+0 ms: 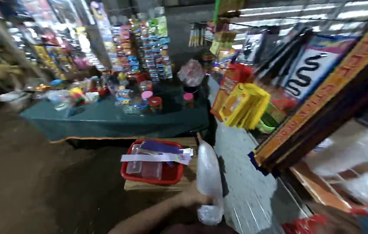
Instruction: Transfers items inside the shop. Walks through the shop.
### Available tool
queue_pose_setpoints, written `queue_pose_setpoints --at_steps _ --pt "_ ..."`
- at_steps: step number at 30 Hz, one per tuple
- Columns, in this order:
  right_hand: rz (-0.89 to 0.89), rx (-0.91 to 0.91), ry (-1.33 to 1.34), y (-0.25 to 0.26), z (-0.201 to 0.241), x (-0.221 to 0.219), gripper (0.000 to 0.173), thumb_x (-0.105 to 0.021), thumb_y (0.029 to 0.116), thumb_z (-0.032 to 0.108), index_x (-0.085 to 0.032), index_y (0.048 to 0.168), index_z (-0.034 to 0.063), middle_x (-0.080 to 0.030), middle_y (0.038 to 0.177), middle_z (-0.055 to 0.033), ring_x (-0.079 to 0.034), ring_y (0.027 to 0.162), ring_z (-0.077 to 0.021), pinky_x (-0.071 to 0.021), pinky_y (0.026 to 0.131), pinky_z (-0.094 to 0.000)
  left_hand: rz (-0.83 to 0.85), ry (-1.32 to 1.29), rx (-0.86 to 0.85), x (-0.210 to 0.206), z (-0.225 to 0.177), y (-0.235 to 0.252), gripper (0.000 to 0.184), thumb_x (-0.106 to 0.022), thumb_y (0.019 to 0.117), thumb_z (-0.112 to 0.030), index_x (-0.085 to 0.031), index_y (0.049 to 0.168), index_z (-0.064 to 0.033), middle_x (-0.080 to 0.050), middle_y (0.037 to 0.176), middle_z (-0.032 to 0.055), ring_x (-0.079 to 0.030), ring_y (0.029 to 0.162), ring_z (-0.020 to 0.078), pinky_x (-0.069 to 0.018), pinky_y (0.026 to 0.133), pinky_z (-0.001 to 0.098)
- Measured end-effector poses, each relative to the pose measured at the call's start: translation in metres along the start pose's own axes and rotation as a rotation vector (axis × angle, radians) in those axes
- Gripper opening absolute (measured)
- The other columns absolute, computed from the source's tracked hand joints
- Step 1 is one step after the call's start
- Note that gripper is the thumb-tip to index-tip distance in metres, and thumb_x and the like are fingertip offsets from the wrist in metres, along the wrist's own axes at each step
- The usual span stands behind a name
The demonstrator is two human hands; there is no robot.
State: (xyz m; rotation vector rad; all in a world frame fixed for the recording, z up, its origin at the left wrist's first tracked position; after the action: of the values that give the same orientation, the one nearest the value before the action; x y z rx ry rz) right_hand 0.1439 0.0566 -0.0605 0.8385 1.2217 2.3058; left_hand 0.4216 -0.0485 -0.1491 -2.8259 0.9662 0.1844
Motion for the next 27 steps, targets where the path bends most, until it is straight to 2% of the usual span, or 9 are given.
queue_pose_setpoints --at_steps 4,5,7,8,11,16,20,23,27 --pt "0.429 -0.350 0.630 0.000 -0.007 -0.110 0.076 -0.065 0.0898 0.063 -0.044 0.151 0.0220 -0.055 0.147 0.0092 -0.051 0.135 -0.0070 -0.0483 0.109 -0.0324 -0.033 0.043 0.029 -0.029 0.014 -0.030 0.052 -0.076 0.0835 -0.005 -0.055 0.129 0.0087 -0.069 0.110 0.0133 -0.068 0.100 0.0128 -0.0565 0.093 0.0345" --pt "0.486 -0.401 0.733 -0.007 0.001 -0.125 0.088 -0.071 0.0853 0.063 -0.039 0.154 0.0180 -0.055 0.148 0.0084 -0.052 0.134 -0.0055 -0.0486 0.109 -0.0299 -0.053 0.041 0.038 -0.036 0.019 -0.039 0.053 -0.076 0.0832 -0.005 -0.054 0.129 0.0090 -0.069 0.111 0.0146 -0.067 0.101 0.0139 -0.0560 0.094 0.0354" --pt "0.644 -0.576 0.817 -0.030 0.020 -0.135 0.104 -0.080 0.0813 0.050 -0.030 0.152 -0.0071 -0.058 0.140 -0.0007 -0.057 0.123 0.0014 -0.0499 0.104 -0.0205 -0.099 0.016 0.027 -0.054 0.031 -0.061 0.058 -0.077 0.0828 -0.006 -0.052 0.133 0.0096 -0.067 0.115 0.0167 -0.066 0.104 0.0156 -0.0544 0.096 0.0369" --pt "0.696 -0.719 0.846 -0.043 0.028 -0.139 0.094 -0.085 0.0774 0.032 -0.037 0.144 -0.0127 -0.065 0.126 -0.0029 -0.063 0.110 0.0003 -0.0528 0.096 -0.0206 -0.132 0.005 0.016 -0.061 0.037 -0.075 0.060 -0.076 0.0825 -0.007 -0.050 0.135 0.0091 -0.067 0.115 0.0160 -0.066 0.104 0.0146 -0.0539 0.096 0.0359" --pt "0.797 -0.904 1.007 -0.078 0.060 -0.153 0.062 -0.083 0.0749 0.012 -0.051 0.126 -0.0022 -0.074 0.101 0.0082 -0.070 0.093 0.0008 -0.0601 0.086 -0.0222 -0.251 0.003 0.008 -0.072 0.064 -0.126 0.068 -0.078 0.0821 -0.008 -0.046 0.140 0.0097 -0.065 0.122 0.0184 -0.064 0.109 0.0162 -0.0517 0.100 0.0367" --pt "1.050 -0.804 1.162 -0.116 0.119 -0.172 0.070 -0.080 0.0788 0.014 -0.044 0.134 -0.0106 -0.072 0.115 -0.0076 -0.071 0.104 -0.0109 -0.0597 0.094 -0.0310 -0.446 -0.004 0.041 -0.088 0.100 -0.213 0.078 -0.082 0.0800 -0.014 -0.043 0.144 0.0070 -0.064 0.127 0.0173 -0.063 0.115 0.0171 -0.0504 0.104 0.0389" --pt "1.276 -0.713 1.054 -0.133 0.187 -0.184 0.069 -0.078 0.0774 0.006 -0.045 0.135 -0.0133 -0.070 0.116 -0.0120 -0.070 0.103 -0.0094 -0.0586 0.093 -0.0280 -0.667 0.025 0.075 -0.099 0.098 -0.285 0.076 -0.085 0.0755 -0.010 -0.048 0.140 0.0067 -0.066 0.124 0.0165 -0.065 0.113 0.0176 -0.0518 0.102 0.0395" --pt "1.364 -0.669 1.080 -0.152 0.244 -0.192 0.077 -0.084 0.0758 0.018 -0.046 0.136 -0.0113 -0.070 0.118 -0.0125 -0.070 0.106 -0.0118 -0.0589 0.094 -0.0294 -0.833 0.033 0.123 -0.099 0.099 -0.344 0.074 -0.087 0.0711 -0.010 -0.053 0.135 0.0048 -0.068 0.118 0.0142 -0.066 0.108 0.0177 -0.0540 0.098 0.0399" --pt "1.428 -0.536 1.134 -0.186 0.335 -0.203 0.066 -0.080 0.0769 -0.001 -0.048 0.133 -0.0157 -0.070 0.118 -0.0153 -0.069 0.108 -0.0109 -0.0575 0.096 -0.0276 -0.970 0.093 0.178 -0.093 0.100 -0.437 0.078 -0.085 0.0712 -0.003 -0.049 0.140 0.0078 -0.064 0.127 0.0241 -0.062 0.119 0.0308 -0.0485 0.104 0.0490"
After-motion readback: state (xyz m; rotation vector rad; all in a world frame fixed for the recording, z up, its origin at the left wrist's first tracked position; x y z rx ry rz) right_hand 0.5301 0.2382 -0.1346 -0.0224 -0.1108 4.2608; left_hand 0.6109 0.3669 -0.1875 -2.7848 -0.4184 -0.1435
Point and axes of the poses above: each hand's wrist, its own y-axis towards the middle knuckle, its own x-axis out of the back of the hand, z = x × y, the point moved 5 cm from there along y, towards the middle knuckle
